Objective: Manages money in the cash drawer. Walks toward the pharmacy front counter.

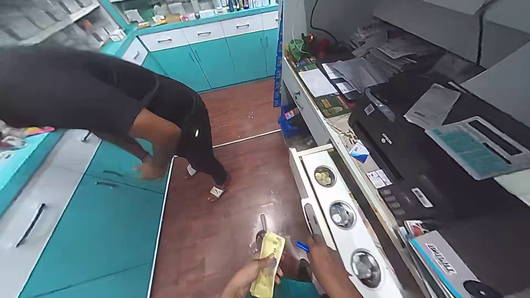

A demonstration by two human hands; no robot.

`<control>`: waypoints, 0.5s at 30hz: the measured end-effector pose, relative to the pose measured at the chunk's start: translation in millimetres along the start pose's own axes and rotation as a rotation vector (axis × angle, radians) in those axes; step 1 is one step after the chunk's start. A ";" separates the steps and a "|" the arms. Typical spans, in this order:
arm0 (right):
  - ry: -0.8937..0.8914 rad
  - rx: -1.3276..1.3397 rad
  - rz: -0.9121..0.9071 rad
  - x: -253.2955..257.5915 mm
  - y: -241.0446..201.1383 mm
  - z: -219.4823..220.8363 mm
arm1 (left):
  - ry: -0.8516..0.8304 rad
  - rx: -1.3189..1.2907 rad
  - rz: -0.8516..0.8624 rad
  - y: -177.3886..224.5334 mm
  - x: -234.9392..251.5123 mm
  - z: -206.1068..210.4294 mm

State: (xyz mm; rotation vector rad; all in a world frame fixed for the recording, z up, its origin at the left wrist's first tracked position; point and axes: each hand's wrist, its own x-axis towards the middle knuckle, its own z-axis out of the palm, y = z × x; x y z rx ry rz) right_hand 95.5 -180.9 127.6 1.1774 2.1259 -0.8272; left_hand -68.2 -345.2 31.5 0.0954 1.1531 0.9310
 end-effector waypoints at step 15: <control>-0.114 0.263 0.771 -2.2 51.9 27.9 | -0.343 0.345 -0.319 125.7 125.4 -20.2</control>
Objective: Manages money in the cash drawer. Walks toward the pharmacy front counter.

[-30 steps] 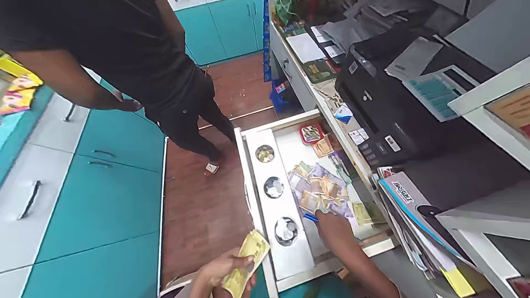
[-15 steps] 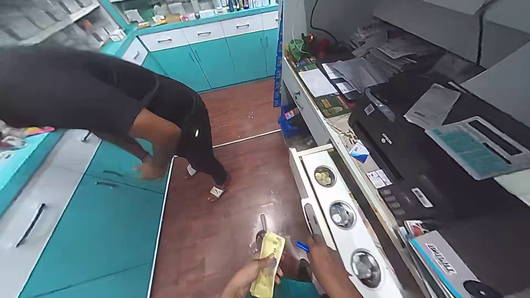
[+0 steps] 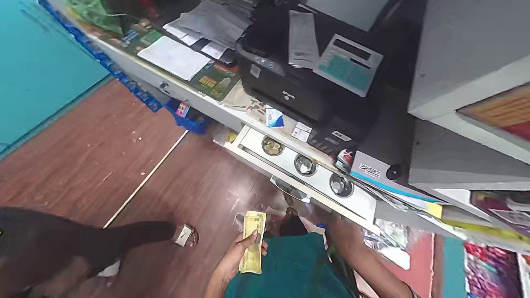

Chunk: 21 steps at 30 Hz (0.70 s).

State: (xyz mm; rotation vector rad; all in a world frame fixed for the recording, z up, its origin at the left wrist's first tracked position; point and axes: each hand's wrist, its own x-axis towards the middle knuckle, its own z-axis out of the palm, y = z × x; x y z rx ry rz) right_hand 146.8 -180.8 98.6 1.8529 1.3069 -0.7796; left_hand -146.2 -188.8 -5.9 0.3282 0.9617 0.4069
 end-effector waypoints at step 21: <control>-0.075 -0.259 -0.222 94.1 -102.6 -28.5 | 0.269 -0.514 0.344 70.2 -63.0 -34.4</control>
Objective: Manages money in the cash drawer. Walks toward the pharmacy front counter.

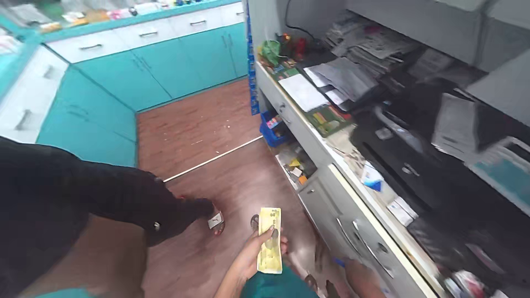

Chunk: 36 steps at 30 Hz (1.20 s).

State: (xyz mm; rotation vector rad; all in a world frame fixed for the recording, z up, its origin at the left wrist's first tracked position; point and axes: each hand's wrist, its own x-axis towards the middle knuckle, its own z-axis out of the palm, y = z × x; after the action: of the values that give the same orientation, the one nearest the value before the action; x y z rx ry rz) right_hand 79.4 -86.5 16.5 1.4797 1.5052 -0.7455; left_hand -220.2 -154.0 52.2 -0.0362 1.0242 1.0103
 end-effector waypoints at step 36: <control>-0.219 0.562 -1.323 126.4 -878.7 -733.9 | 0.417 -0.692 0.741 829.9 222.8 -220.7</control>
State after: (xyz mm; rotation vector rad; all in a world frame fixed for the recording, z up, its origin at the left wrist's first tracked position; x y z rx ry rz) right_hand -897.5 519.2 89.8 0.4886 2.1014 -2.1368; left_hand -933.6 370.5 107.7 -0.4801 1.0287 2.0698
